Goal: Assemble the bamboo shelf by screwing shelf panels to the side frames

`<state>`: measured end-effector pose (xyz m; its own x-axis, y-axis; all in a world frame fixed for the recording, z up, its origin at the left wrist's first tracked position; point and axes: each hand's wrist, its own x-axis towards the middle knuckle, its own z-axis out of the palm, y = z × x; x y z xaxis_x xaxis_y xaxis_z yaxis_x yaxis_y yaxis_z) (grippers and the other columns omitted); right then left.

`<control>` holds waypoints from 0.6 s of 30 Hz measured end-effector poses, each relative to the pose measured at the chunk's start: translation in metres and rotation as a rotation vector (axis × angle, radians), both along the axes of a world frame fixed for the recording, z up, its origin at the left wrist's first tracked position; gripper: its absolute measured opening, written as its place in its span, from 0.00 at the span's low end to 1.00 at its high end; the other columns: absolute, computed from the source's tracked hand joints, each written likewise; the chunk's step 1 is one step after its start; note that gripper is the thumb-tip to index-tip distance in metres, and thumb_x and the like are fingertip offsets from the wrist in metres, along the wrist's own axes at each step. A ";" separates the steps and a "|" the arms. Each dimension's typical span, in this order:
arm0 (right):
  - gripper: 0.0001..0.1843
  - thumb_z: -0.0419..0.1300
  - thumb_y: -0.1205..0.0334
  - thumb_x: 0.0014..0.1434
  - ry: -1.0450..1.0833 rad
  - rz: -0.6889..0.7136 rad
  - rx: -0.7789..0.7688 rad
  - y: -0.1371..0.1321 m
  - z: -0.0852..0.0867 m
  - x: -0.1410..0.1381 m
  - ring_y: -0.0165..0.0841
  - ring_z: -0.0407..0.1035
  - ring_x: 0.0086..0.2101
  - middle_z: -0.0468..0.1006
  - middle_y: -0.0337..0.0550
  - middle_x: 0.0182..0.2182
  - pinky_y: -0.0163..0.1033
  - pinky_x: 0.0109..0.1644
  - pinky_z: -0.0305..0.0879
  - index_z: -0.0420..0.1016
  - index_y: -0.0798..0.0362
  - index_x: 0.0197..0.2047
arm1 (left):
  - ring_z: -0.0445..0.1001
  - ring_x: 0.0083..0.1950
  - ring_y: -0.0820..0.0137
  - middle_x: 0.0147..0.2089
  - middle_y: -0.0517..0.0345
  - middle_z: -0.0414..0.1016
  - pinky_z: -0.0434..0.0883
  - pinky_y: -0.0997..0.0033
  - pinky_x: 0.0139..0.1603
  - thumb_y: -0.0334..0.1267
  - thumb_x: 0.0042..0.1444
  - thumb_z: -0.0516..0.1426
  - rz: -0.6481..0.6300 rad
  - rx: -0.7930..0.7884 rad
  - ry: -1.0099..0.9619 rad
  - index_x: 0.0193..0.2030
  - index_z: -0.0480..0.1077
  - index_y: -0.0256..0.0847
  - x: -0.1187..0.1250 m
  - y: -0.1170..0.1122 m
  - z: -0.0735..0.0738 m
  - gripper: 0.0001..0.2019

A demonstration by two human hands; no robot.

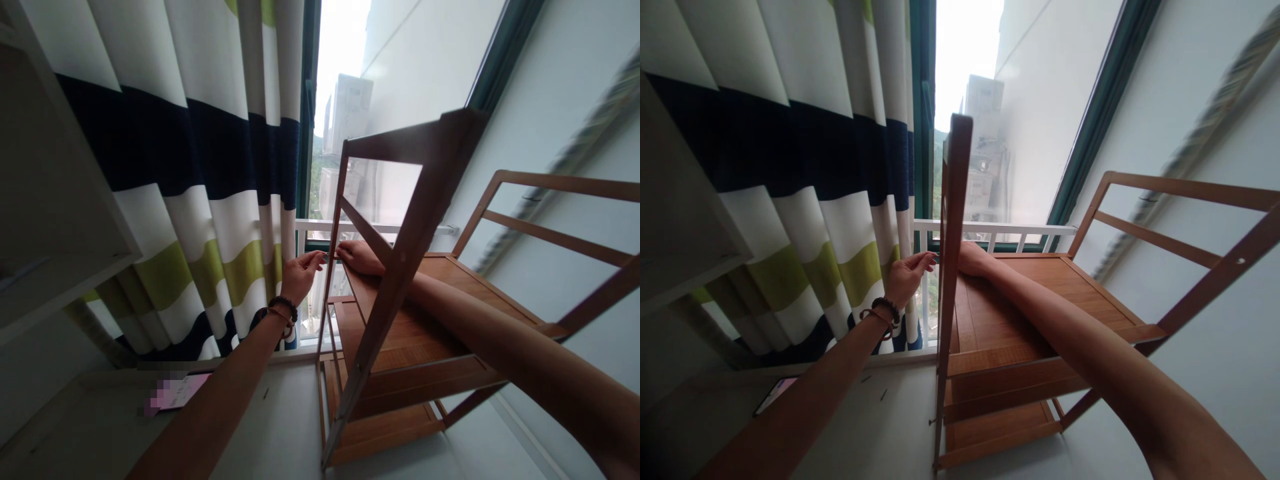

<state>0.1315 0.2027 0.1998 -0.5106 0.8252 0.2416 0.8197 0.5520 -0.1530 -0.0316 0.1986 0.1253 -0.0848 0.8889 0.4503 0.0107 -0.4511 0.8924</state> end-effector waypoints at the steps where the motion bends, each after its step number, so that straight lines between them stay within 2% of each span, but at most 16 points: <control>1: 0.10 0.54 0.62 0.59 -0.002 -0.002 -0.001 0.001 -0.001 0.000 0.38 0.70 0.42 0.77 0.50 0.42 0.37 0.44 0.61 0.76 0.55 0.38 | 0.72 0.29 0.71 0.30 0.53 0.77 0.69 0.72 0.33 0.48 0.47 0.61 -0.004 0.013 0.009 0.36 0.77 0.36 -0.001 0.000 0.000 0.16; 8: 0.14 0.46 0.64 0.63 0.056 -0.004 0.000 0.005 -0.008 -0.001 0.34 0.71 0.36 0.78 0.50 0.39 0.35 0.43 0.63 0.73 0.57 0.39 | 0.74 0.31 0.70 0.32 0.53 0.78 0.70 0.71 0.37 0.46 0.49 0.60 -0.056 0.084 0.094 0.37 0.77 0.38 -0.008 0.001 0.000 0.14; 10: 0.14 0.47 0.63 0.63 0.059 -0.013 0.008 0.004 -0.008 -0.001 0.34 0.71 0.37 0.78 0.50 0.40 0.36 0.43 0.63 0.73 0.56 0.38 | 0.73 0.34 0.69 0.33 0.54 0.77 0.69 0.70 0.38 0.45 0.49 0.60 -0.016 0.103 0.138 0.37 0.78 0.40 -0.008 0.002 0.000 0.13; 14: 0.14 0.47 0.61 0.63 0.032 -0.029 0.020 0.001 -0.005 -0.002 0.35 0.71 0.36 0.78 0.49 0.39 0.36 0.41 0.63 0.73 0.55 0.38 | 0.70 0.36 0.70 0.32 0.57 0.73 0.66 0.71 0.41 0.43 0.48 0.60 0.159 0.174 0.203 0.34 0.79 0.42 -0.005 0.003 -0.003 0.10; 18: 0.15 0.47 0.60 0.63 0.047 -0.015 0.017 0.003 -0.006 -0.001 0.35 0.71 0.35 0.78 0.50 0.38 0.35 0.41 0.63 0.73 0.56 0.37 | 0.69 0.32 0.73 0.30 0.59 0.70 0.66 0.74 0.37 0.43 0.49 0.60 0.167 0.195 0.186 0.36 0.79 0.43 -0.003 0.000 -0.003 0.10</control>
